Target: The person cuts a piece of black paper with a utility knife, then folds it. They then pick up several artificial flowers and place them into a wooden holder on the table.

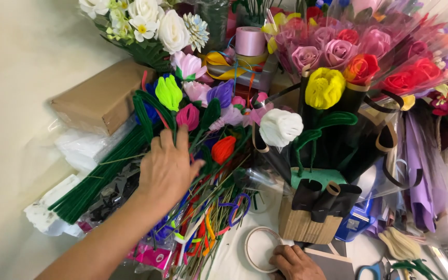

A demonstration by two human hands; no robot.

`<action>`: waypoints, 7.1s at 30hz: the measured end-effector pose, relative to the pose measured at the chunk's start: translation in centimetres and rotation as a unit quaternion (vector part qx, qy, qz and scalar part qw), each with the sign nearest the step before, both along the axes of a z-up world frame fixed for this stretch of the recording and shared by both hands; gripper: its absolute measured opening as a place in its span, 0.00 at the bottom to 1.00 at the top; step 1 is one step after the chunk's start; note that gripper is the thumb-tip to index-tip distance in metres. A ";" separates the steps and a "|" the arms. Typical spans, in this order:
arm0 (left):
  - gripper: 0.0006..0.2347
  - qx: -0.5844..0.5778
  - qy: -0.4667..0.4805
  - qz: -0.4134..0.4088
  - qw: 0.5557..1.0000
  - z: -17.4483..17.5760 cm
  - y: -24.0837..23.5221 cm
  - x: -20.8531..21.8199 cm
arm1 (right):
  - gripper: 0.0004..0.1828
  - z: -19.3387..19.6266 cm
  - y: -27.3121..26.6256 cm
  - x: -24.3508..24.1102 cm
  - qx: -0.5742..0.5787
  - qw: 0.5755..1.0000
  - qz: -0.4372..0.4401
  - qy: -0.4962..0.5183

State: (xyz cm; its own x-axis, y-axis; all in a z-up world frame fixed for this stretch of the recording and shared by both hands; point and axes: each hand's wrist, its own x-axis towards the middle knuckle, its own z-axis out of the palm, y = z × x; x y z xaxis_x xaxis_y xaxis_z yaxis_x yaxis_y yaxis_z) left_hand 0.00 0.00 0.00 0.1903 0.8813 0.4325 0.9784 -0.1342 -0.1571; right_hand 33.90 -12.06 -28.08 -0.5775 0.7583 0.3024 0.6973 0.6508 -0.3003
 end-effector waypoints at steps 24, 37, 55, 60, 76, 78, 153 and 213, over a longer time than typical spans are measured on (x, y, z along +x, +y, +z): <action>0.31 0.039 0.021 -0.099 0.994 -2.4 1.8 2.1 | 0.12 0.8 0.2 -0.1 -0.031 0.999 -0.010 0.017; 0.33 -0.105 -0.352 -0.095 0.925 1.8 3.7 -4.3 | 0.11 0.6 0.1 -0.1 -0.076 0.997 -0.029 0.009; 0.24 -0.091 -0.624 -0.246 0.736 7.9 -2.6 -0.9 | 0.19 3.9 -0.8 -0.6 -0.053 0.998 -0.016 -0.030; 0.23 -0.070 -0.584 -0.258 0.766 9.8 -8.4 2.3 | 0.17 9.2 -1.8 -1.1 0.039 0.998 -0.040 0.018; 0.20 -0.081 -0.810 -0.217 0.538 0.8 -14.4 23.5 | 0.32 22.5 -8.1 -1.8 -0.400 0.841 -0.295 0.215; 0.21 -0.111 -0.804 -0.285 0.511 0.2 -13.6 24.4 | 0.31 21.9 -8.1 -0.4 -0.368 0.835 -0.293 0.285; 0.23 -0.393 -0.598 -0.496 0.492 -2.7 -10.3 30.5 | 0.04 28.8 -5.1 21.3 -0.049 0.838 -0.377 0.392; 0.13 -0.429 -0.642 -0.328 0.544 -6.1 -10.6 18.5 | 0.25 18.8 6.9 32.2 -0.245 0.777 -0.534 -0.227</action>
State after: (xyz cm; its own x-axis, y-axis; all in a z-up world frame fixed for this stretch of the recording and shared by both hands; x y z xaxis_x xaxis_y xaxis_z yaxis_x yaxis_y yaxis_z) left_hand 18.52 -10.60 -6.12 0.6120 0.7883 0.0632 -0.0960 -0.0054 0.9954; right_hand 66.05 -5.16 -9.25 0.4964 0.8385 -0.2249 0.8678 -0.4858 0.1043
